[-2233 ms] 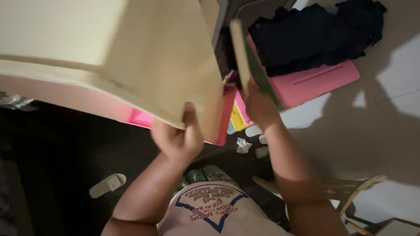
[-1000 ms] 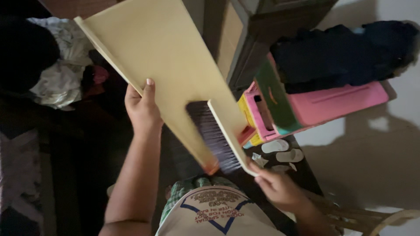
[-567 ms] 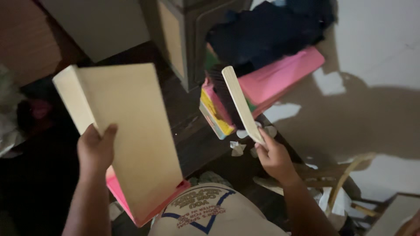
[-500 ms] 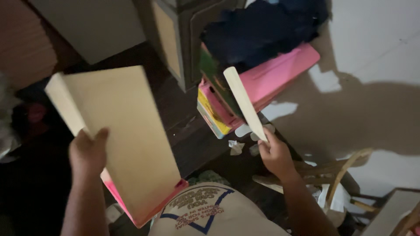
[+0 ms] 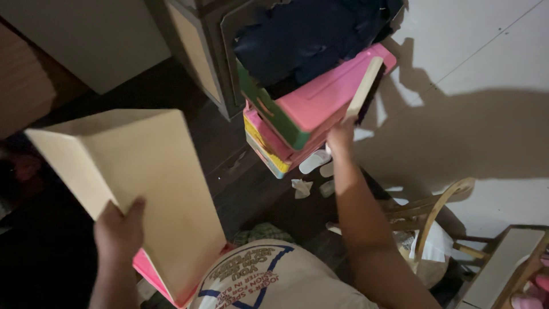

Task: The person removes folded clothes from a pink plastic drawer, places them on top of the drawer unit, and then uses a brush to sweep the inside of the empty drawer. The drawer is then reinserted into the unit.

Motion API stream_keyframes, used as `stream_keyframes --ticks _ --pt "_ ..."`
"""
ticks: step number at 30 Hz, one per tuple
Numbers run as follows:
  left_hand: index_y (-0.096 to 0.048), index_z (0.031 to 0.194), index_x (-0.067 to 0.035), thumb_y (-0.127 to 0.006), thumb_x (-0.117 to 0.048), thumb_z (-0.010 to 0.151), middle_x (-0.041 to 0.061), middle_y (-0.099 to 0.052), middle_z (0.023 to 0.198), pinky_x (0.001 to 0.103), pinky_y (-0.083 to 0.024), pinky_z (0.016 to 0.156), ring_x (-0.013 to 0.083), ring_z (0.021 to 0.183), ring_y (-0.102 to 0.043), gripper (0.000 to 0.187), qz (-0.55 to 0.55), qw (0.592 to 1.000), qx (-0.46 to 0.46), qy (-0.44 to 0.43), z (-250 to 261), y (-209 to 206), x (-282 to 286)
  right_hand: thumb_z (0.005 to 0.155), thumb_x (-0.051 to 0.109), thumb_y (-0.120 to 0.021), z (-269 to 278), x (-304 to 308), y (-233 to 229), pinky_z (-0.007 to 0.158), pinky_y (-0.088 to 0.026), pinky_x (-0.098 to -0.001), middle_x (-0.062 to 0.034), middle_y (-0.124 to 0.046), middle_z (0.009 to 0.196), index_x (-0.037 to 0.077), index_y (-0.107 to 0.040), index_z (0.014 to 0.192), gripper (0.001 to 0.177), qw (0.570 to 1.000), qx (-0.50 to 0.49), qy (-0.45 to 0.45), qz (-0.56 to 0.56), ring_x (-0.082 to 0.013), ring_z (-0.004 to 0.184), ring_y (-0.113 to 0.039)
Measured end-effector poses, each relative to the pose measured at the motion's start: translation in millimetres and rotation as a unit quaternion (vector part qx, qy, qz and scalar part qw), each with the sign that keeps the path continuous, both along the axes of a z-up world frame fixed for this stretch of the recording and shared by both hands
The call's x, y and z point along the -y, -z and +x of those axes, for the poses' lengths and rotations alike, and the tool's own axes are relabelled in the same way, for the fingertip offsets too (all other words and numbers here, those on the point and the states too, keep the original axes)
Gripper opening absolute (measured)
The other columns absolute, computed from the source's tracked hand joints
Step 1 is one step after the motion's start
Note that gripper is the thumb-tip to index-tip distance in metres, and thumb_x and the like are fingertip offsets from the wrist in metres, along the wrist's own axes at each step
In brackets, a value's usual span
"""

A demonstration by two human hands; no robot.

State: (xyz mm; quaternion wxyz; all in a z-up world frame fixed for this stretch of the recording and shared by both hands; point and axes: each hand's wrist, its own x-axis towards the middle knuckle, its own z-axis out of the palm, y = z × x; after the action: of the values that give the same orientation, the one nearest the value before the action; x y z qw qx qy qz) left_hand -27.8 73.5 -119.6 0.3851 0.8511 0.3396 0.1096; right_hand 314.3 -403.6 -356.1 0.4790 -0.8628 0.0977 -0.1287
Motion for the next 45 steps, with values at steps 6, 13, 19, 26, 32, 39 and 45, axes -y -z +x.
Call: stream_keyframes --ticks 6,13,19,26,32,39,45 --pt "-0.07 0.119 0.002 -0.067 -0.018 0.103 0.009 -0.074 0.104 0.03 -0.052 0.081 0.0128 0.091 -0.066 0.025 -0.123 0.986 0.11 -0.004 -4.2 8.8 16.5 0.092 0.012 -0.068 46.1 -44.4 2.0 0.12 -0.025 -0.0474 -0.0385 -0.045 0.145 -0.021 -0.013 0.149 0.085 0.989 -0.063 0.006 -0.13 -0.0464 0.138 -0.044" --pt "-0.071 0.112 0.0 -0.069 -0.018 0.1 0.007 -0.075 0.096 0.028 -0.053 0.078 0.0114 0.087 -0.066 0.022 -0.072 0.992 0.089 0.053 -22.3 56.3 -4.5 0.093 0.026 -0.073 27.5 -78.5 -62.2 0.106 -0.048 -0.0442 -0.0283 -0.052 0.139 -0.007 -0.04 0.142 0.068 0.979 -0.089 -0.135 -0.127 -0.0379 0.125 -0.056" --pt "-0.074 0.1 -0.001 -0.074 -0.013 0.093 0.005 -0.074 0.083 0.028 -0.053 0.067 0.0112 0.074 -0.064 0.014 -0.146 0.965 0.133 0.17 -33.9 106.5 -4.1 0.099 0.029 -0.058 -68.8 -109.9 -132.0 0.099 -0.054 -0.041 -0.0092 -0.062 0.133 0.01 -0.051 0.145 0.05 0.956 -0.21 -0.198 -0.048 -0.0204 0.113 -0.066" --pt "-0.073 0.101 -0.004 -0.068 -0.019 0.099 0.007 -0.077 0.08 0.032 -0.059 0.066 0.0148 0.071 -0.074 0.015 -0.257 0.878 0.138 0.379 -42.4 108.8 -45.9 0.104 0.043 -0.053 -202.5 -144.0 -141.7 0.099 -0.05 -0.039 -0.0097 -0.062 0.135 0.003 -0.049 0.149 0.06 0.823 -0.17 -0.353 0.412 -0.0194 0.122 -0.061" --pt "-0.058 0.131 0.003 -0.073 -0.034 0.091 0.02 -0.072 0.119 0.05 -0.062 0.069 0.033 0.095 -0.077 0.056 -0.422 0.736 0.021 0.529 -72.2 60.5 -53.1 0.102 0.057 -0.049 -332.5 -186.7 -165.1 0.112 -0.044 -0.0386 -0.0127 -0.061 0.143 0.0 -0.05 0.149 0.074 0.808 -0.125 -0.303 0.49 -0.0233 0.132 -0.057" --pt "-0.061 0.129 0.002 -0.056 -0.04 0.103 0.021 -0.072 0.11 0.045 -0.055 0.084 0.0301 0.099 -0.068 0.05 -0.319 0.824 -0.266 0.385 -110.2 74.1 -33.8 0.095 0.042 -0.064 -447.9 -228.6 -152.2 0.106 -0.047 -0.0372 -0.0144 -0.062 0.138 0.006 -0.046 0.148 0.066 0.931 -0.219 -0.165 0.24 -0.0238 0.125 -0.06" --pt "-0.045 0.145 -0.004 -0.055 -0.034 0.099 0.015 -0.069 0.127 0.035 -0.05 0.099 0.0251 0.115 -0.068 0.056 -0.318 0.822 -0.214 0.421 -103.8 49.6 1.3 0.09 0.038 -0.072 -505.7 -218.1 -164.7 0.1 -0.051 -0.0375 -0.0147 -0.064 0.131 0.008 -0.046 0.146 0.069 0.947 -0.27 -0.047 0.166 -0.0247 0.116 -0.065"
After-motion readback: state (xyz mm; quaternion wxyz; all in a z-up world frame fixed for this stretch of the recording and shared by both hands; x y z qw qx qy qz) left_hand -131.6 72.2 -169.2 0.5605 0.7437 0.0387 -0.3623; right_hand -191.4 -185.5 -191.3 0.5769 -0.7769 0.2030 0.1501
